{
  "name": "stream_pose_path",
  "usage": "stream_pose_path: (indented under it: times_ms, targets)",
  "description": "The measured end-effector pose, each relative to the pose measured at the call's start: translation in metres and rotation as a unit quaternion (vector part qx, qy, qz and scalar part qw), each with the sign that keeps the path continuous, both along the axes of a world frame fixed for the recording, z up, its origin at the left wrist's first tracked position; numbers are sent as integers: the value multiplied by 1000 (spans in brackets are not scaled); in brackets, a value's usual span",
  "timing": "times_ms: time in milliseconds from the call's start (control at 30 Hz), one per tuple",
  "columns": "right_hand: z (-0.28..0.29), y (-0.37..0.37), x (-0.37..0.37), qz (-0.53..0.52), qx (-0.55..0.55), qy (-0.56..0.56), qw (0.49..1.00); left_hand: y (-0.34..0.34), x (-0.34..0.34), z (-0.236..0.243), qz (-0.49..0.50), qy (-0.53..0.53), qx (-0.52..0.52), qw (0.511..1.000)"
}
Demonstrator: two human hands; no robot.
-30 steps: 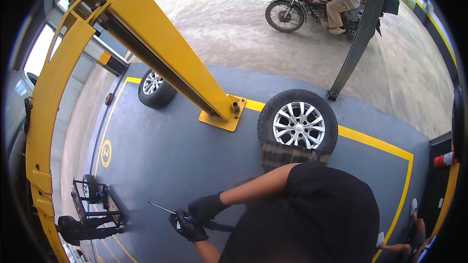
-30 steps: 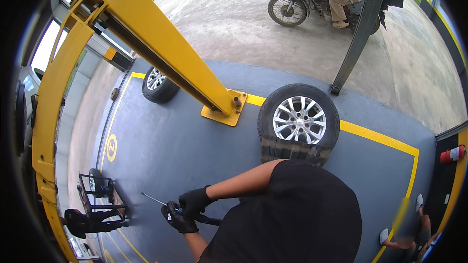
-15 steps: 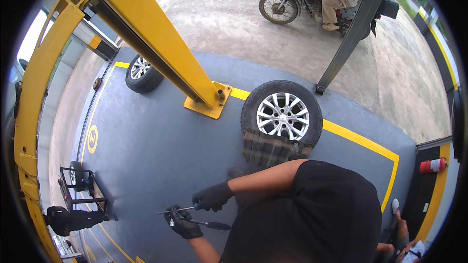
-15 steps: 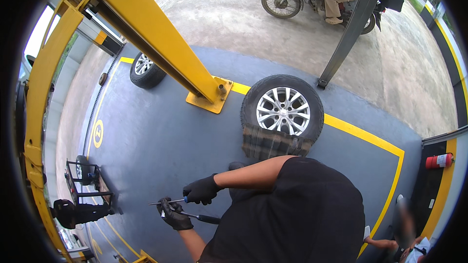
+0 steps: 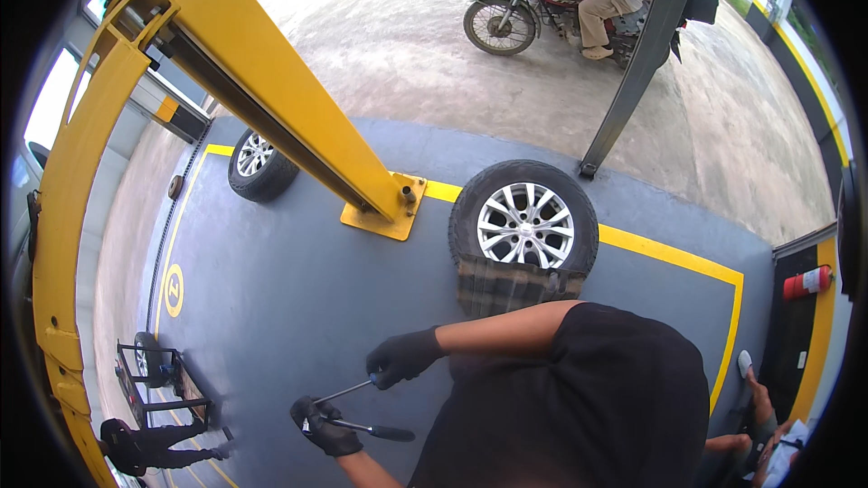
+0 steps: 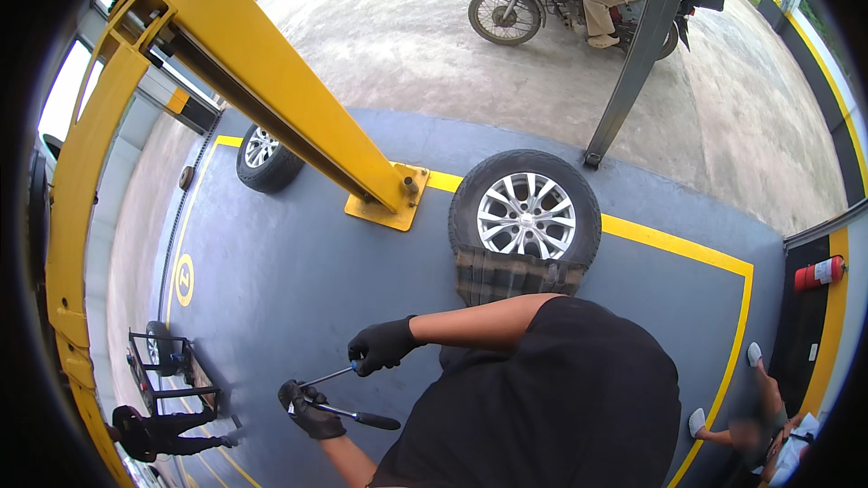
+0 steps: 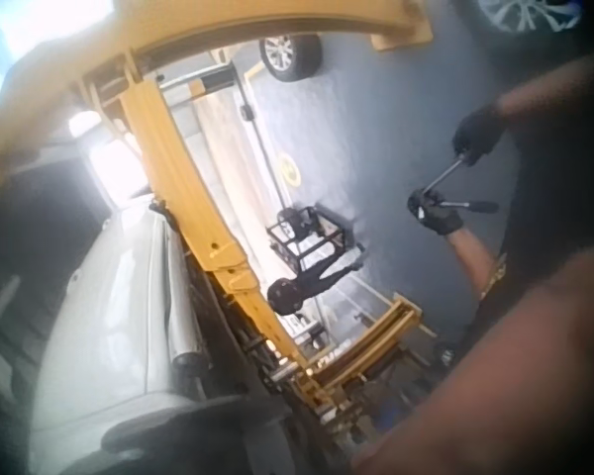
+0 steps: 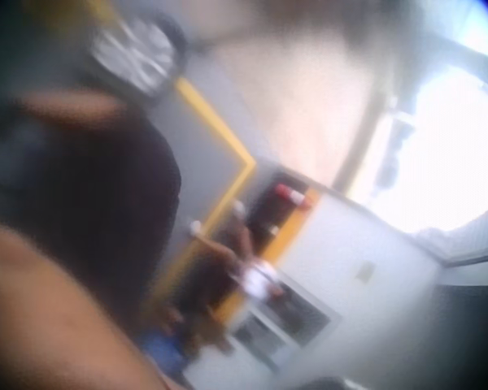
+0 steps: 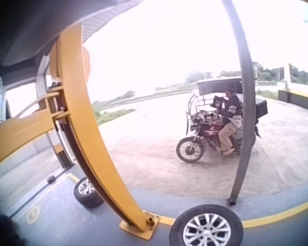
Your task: The person selects a socket wrench from a tool chest and works underneath a raised vehicle. They use the wrench to loosen and remove bolts from the suspension assembly while a fluid drain pan is positioned below. The person removes a suspension component and continues to manipulate fasteners with the wrench.
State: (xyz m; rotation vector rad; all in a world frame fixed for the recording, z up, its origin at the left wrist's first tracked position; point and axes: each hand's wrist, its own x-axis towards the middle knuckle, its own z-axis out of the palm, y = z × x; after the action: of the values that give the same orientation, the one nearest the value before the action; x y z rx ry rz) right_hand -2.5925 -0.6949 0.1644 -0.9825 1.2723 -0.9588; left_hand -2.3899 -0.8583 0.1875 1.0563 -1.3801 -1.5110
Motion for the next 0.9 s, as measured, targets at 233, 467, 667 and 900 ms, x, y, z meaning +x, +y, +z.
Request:
stream_pose_path:
  times_ms: [233,467,667,900]
  targets:
    - [11,-6,-10,-20,-84,83,993,-2,13,17,30,28,-20,999]
    - [-6,85,44,-38,-102,79,991,77,64,8,-36,11,-16,999]
    - [-37,210,111,-81,-15,-42,996,173,91,-13,-75,-9,57,996]
    - [-9,275,103,-147,8,-68,987,193,107,-14,-24,120,248,961]
